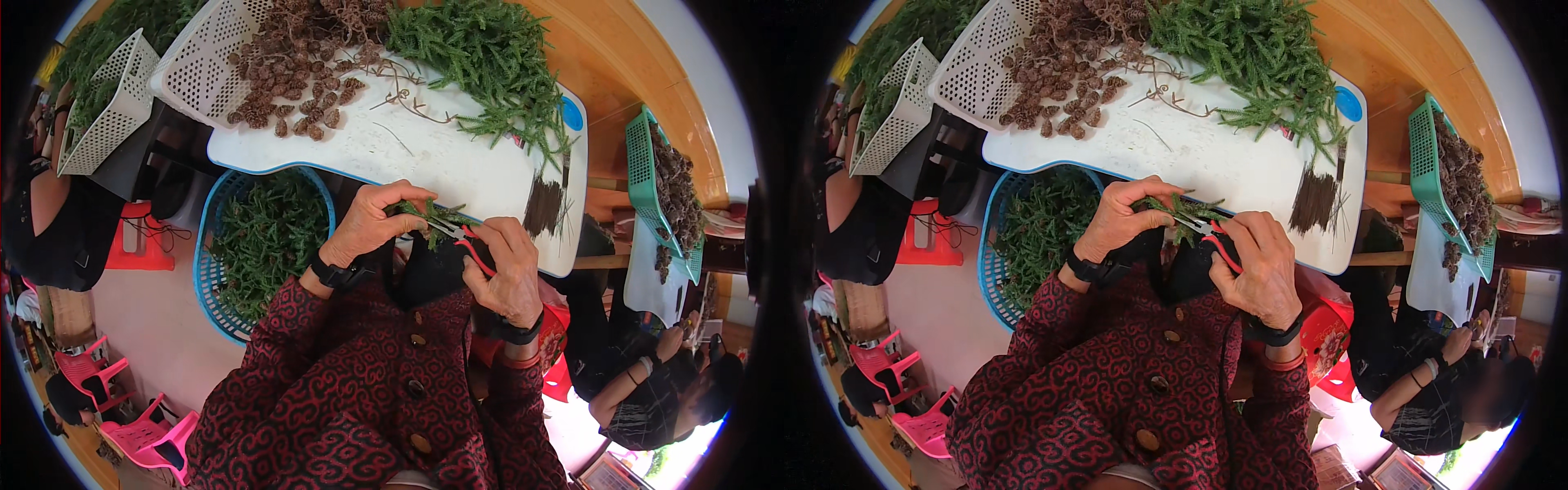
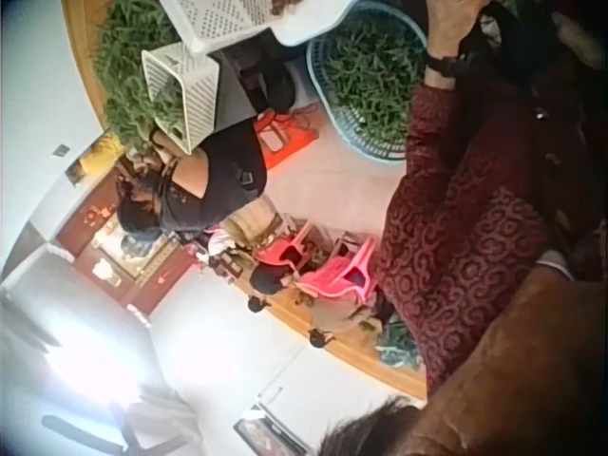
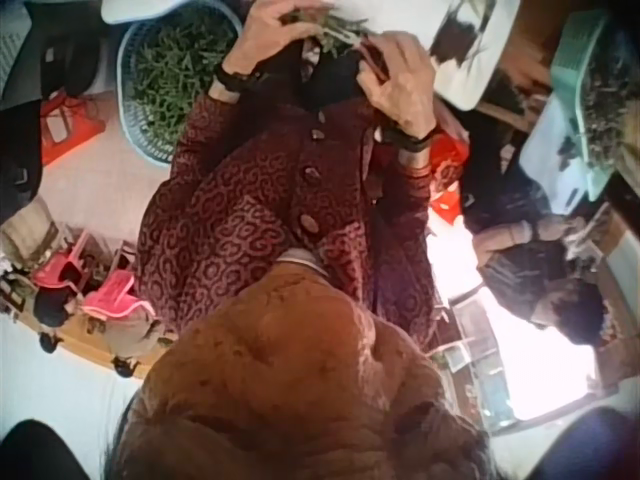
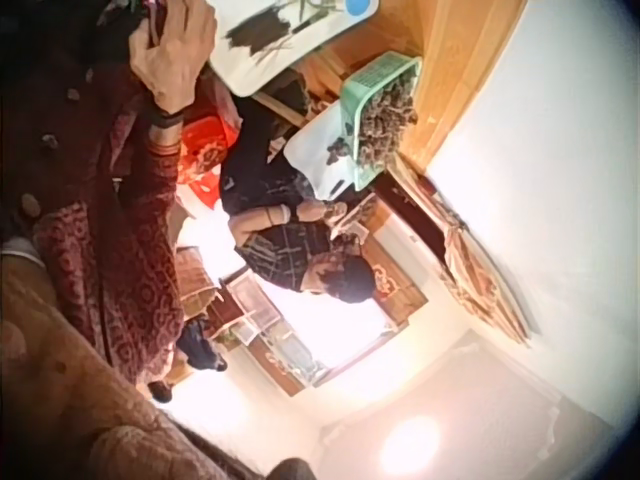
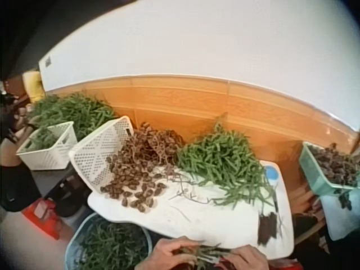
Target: Cleaning and trimming dried and fresh plant materials using snips at a workstation.
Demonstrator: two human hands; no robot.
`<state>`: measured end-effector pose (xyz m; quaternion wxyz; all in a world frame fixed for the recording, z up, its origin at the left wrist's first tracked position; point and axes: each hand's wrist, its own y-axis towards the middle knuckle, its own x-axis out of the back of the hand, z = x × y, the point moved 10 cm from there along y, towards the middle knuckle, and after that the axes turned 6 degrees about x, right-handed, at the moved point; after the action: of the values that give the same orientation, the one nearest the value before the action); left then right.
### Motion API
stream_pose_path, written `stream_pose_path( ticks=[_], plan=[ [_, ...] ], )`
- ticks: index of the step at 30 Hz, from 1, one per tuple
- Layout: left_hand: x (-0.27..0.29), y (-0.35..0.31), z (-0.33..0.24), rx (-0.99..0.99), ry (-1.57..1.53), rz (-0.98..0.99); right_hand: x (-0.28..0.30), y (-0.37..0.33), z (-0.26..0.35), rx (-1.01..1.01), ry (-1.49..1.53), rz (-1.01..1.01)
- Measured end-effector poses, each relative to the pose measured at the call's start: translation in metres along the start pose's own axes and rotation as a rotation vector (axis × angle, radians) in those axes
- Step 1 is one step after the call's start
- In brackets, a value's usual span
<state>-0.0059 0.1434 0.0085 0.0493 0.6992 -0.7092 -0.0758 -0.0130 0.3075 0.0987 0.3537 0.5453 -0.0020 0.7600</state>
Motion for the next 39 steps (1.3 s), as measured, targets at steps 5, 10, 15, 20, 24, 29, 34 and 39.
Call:
stream_pose_path(
  ticks=[5,10,15,20,24,29,34,39],
  plan=[
    [0.001,-0.001,0.006,0.092,-0.024,-0.014,0.001,0.000,0.002,0.007,0.005,0.004],
    [0.001,-0.003,0.004,0.079,0.025,-0.054,0.001,0.000,0.002,0.040,0.008,-0.003],
    [-0.001,-0.005,0.009,0.096,0.004,-0.117,0.002,0.001,0.000,0.066,0.013,-0.005],
    [-0.003,-0.006,0.005,0.147,0.019,-0.107,0.003,0.001,-0.003,0.071,0.024,0.008],
    [-0.003,-0.011,0.009,0.285,-0.040,-0.136,0.000,0.003,-0.002,0.088,-0.006,-0.011],
    [0.000,-0.016,0.021,0.302,-0.127,-0.232,-0.001,0.005,0.000,0.108,-0.005,-0.010],
    [0.000,-0.012,0.017,0.234,-0.068,-0.226,0.004,0.007,0.000,0.086,-0.007,-0.019],
    [0.000,-0.009,-0.001,0.021,0.221,-0.258,0.003,0.008,0.001,0.034,-0.070,0.045]
  ],
)
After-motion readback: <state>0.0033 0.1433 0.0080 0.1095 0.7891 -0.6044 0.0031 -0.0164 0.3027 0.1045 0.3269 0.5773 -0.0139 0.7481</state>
